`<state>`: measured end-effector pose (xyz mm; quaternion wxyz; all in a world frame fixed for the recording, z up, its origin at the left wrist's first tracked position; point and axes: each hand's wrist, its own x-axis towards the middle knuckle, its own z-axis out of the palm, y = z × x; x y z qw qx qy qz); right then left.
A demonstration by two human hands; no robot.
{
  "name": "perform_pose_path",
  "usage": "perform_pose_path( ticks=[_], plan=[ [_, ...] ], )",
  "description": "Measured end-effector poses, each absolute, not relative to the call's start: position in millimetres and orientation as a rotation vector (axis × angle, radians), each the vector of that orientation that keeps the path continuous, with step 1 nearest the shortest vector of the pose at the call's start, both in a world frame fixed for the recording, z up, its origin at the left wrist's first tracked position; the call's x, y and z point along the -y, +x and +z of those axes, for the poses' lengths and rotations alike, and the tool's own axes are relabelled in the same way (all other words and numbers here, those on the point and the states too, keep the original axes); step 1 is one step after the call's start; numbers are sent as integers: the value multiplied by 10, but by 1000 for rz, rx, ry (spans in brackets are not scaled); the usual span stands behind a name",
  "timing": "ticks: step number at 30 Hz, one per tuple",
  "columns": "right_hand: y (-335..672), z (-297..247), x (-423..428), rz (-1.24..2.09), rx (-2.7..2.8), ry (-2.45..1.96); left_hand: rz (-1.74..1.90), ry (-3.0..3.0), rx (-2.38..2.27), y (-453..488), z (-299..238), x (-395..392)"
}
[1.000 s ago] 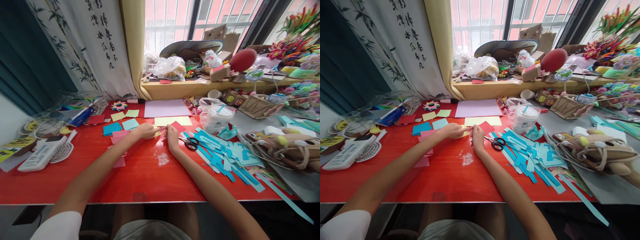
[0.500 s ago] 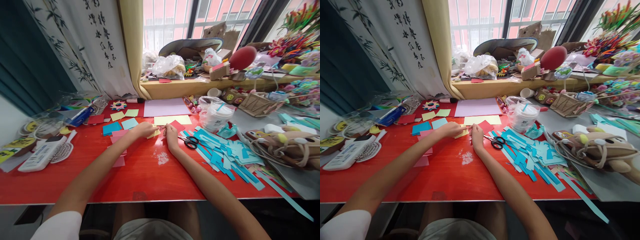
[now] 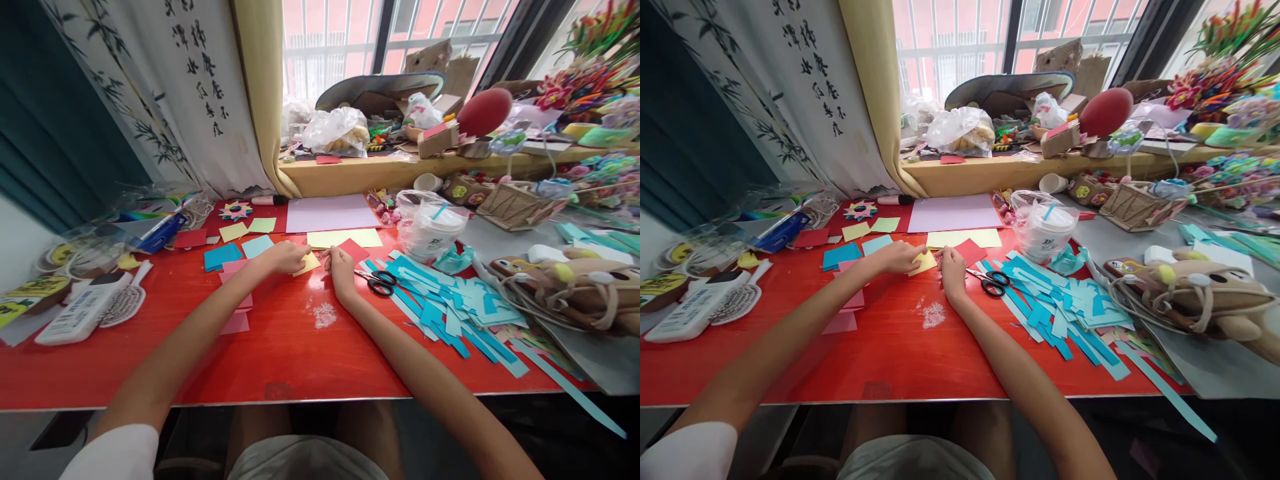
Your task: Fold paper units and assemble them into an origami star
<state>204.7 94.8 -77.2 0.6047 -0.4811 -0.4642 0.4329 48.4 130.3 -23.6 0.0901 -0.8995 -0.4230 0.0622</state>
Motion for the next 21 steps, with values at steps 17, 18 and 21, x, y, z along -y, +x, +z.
perform_pose_path(
  ticks=[17,18,21],
  plan=[
    [1765,-784,-730,1610,1011,-772,-394,-2509,984,398,-357,-460],
    [1768,-793,-727,1626,1004,-762,-452,-2485,918,394,-393,-433],
    [1795,-809,-730,1673,992,-740,-601,-2414,874,368,-449,-385]
  ],
)
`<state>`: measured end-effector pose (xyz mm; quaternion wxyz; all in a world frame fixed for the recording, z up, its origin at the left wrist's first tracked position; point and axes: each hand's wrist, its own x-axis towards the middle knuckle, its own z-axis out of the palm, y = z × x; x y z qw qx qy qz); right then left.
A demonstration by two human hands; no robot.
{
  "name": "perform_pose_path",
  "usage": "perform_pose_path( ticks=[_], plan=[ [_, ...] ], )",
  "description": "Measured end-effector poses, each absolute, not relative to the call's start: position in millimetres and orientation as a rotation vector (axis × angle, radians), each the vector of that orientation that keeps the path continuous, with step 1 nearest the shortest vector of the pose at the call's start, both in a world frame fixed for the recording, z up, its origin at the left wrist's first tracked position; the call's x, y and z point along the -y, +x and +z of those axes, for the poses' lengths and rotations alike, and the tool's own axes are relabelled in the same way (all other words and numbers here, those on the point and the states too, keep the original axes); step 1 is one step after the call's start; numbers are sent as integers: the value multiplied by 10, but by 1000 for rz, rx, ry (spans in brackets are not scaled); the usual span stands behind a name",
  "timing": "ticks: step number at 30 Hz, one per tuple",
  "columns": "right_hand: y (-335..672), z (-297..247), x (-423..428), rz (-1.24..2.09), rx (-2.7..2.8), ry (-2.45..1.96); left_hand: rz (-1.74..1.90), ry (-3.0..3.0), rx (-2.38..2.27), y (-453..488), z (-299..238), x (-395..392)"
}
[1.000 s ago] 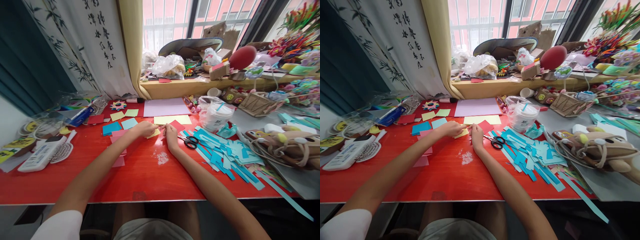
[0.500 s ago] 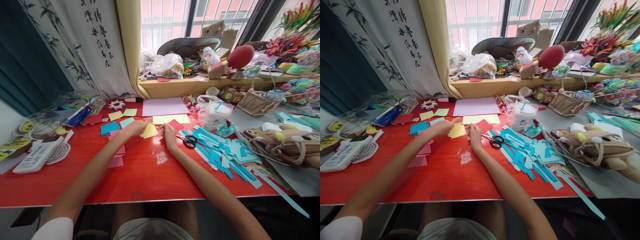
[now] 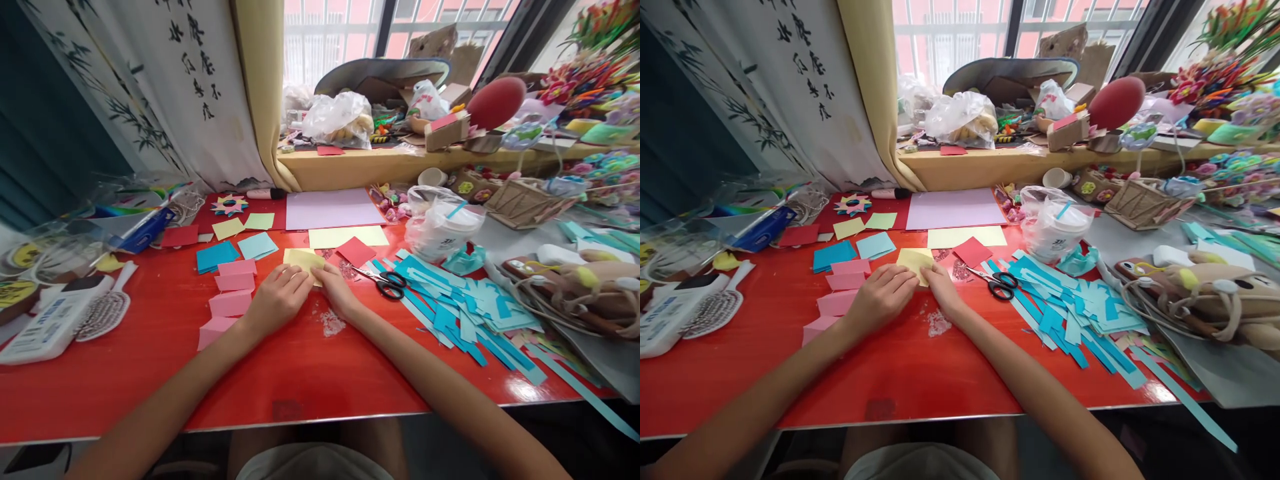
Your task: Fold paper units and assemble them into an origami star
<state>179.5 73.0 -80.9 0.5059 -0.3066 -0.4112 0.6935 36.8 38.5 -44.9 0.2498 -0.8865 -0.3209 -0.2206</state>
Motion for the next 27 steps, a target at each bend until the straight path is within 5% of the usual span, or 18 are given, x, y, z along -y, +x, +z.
perform_pose_path(
  ticks=[27],
  plan=[
    [1893,-719,-716,1788,1227,-706,-1195,-2858,1875,213,-249,-522]
  ],
)
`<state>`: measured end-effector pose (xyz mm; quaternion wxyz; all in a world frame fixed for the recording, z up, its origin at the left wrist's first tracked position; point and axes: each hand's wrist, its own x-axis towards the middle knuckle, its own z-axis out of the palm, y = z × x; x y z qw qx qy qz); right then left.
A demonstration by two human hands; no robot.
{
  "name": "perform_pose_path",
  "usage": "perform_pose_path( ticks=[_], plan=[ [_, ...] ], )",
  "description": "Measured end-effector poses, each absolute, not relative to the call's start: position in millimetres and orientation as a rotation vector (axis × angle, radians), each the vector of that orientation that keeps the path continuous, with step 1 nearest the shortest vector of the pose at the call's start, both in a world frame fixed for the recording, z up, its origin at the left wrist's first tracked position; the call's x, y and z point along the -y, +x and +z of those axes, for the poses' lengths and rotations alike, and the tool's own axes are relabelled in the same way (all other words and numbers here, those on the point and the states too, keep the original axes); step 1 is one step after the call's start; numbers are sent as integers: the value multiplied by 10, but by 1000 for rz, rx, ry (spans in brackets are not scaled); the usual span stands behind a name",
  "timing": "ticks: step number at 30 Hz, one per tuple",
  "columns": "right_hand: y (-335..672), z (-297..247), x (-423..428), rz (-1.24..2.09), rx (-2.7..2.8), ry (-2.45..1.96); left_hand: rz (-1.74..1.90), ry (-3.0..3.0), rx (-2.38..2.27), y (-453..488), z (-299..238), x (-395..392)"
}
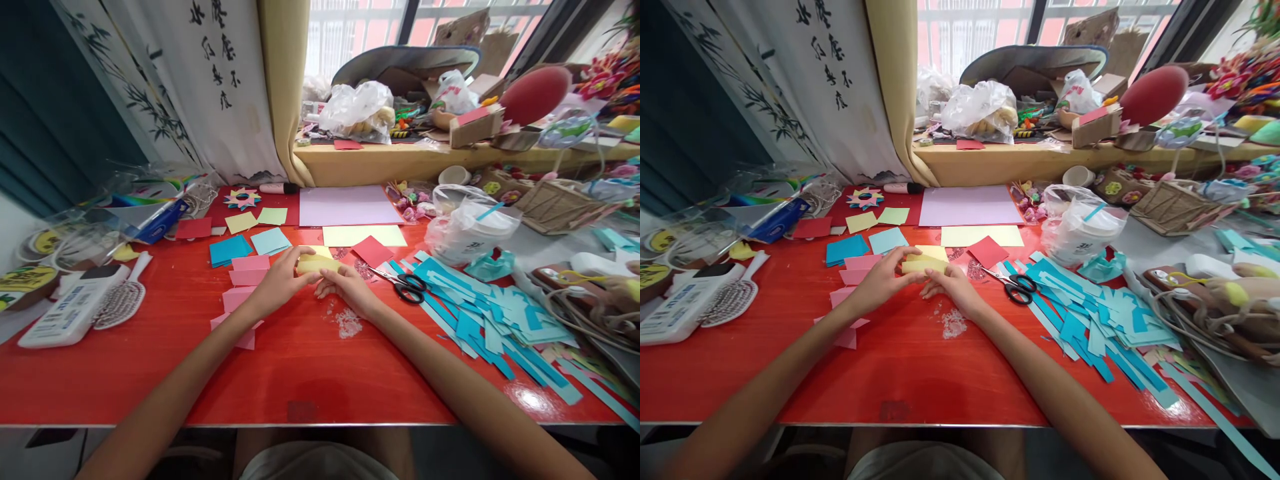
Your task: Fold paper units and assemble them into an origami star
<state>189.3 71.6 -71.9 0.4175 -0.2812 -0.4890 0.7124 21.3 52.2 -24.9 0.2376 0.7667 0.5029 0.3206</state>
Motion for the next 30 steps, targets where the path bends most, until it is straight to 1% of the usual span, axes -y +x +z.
perform_pose_path(
  ticks=[7,19,30],
  plan=[
    [1888,-743,-738,1760,1117,-662,829,1945,-1369,160,-339,-595],
    [1876,-742,-733,1748,1090,-694,842,1743,-1293,157,-381,-612],
    [1878,-732,-722,1727,1112,-714,851,1704,-1259,185,-342,-570]
  ],
)
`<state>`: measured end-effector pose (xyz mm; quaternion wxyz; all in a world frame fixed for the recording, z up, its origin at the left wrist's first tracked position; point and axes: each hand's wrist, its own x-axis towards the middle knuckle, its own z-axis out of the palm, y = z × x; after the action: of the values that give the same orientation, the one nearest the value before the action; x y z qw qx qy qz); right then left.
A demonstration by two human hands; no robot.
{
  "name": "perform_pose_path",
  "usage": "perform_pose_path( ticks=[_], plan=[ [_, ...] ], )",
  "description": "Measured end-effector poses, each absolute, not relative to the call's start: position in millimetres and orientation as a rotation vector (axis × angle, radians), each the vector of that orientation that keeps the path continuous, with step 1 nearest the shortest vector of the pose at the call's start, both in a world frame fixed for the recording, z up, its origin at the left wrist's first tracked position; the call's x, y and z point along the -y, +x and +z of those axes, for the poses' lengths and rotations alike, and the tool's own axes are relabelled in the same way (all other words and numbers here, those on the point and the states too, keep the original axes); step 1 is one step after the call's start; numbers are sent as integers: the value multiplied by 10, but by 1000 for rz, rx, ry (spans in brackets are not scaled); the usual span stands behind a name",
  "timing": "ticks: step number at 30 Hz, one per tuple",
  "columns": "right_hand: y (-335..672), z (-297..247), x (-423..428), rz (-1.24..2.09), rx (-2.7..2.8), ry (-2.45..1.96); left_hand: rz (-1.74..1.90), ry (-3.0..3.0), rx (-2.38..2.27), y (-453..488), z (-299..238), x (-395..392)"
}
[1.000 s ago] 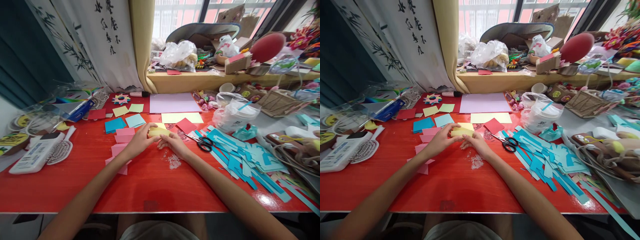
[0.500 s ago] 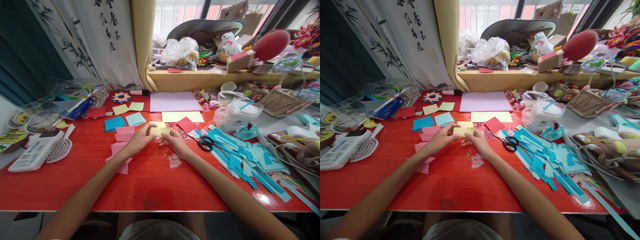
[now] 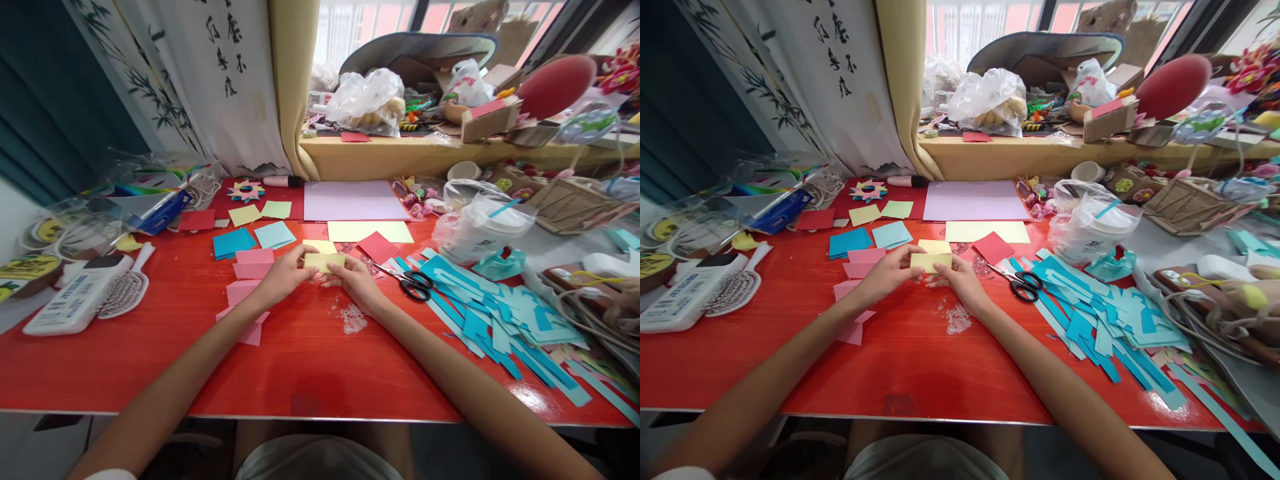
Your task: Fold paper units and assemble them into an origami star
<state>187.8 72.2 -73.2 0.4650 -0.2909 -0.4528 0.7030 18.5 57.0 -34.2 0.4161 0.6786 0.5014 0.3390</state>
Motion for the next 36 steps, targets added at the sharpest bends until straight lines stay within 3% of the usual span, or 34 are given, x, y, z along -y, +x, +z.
perform_pose_path(
  ticks=[36],
  plan=[
    [1876,-768,-731,1717,1128,-739,738,1718,-1332,190,-320,-560]
  ],
)
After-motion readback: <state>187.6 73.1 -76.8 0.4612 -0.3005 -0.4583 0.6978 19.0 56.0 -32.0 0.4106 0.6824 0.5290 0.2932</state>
